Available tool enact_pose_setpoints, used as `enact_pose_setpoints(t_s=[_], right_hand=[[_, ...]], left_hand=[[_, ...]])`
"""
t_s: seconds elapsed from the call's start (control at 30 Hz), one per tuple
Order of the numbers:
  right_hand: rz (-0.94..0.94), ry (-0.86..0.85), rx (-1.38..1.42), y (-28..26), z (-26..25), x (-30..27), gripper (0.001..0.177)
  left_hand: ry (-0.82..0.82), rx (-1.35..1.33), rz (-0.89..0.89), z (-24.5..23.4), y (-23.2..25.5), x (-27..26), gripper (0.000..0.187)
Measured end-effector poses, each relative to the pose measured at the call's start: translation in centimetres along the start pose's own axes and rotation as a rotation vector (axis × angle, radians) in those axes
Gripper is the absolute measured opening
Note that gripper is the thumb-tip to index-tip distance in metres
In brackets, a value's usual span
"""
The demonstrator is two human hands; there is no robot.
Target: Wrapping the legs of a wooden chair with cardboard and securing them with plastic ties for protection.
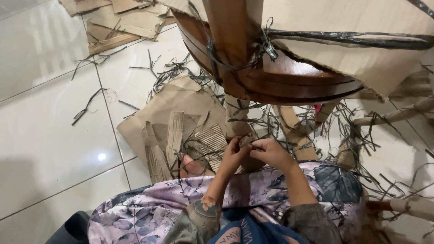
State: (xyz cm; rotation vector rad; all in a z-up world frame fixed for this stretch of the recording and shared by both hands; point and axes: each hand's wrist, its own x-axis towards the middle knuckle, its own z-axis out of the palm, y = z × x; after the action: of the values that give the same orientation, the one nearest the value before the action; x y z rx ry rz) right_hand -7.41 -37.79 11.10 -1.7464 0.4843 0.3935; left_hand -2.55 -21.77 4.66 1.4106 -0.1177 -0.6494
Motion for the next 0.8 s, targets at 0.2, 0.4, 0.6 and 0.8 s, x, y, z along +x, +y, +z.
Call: enact_pose_setpoints(t_s=[0.2,0.4,0.6,0.8], right_hand=[[-0.033,0.391,0.109,2.1,-1.8,1.9,0.024],[0.142,-0.041,0.338,2.6,1.4,4.6,0.054],[0.022,0.027,0.508,5.1,1.3,6.1,0.036],[-0.076,0.503,0.034,7.3,1.3,9.6,0.032]], left_hand=[[-0.131,0.062,-0.031,-3.1,-0.2,0.2,0.063],[-0.211,-0.027,-0.15,-5.2,-2.9,2.1,0.06],[-0.195,0.12,-0.089,-5.0,1.1,0.5,0.056],[0.251,0.339,0.009,-7.1,-2.2,1.8,0.043]])
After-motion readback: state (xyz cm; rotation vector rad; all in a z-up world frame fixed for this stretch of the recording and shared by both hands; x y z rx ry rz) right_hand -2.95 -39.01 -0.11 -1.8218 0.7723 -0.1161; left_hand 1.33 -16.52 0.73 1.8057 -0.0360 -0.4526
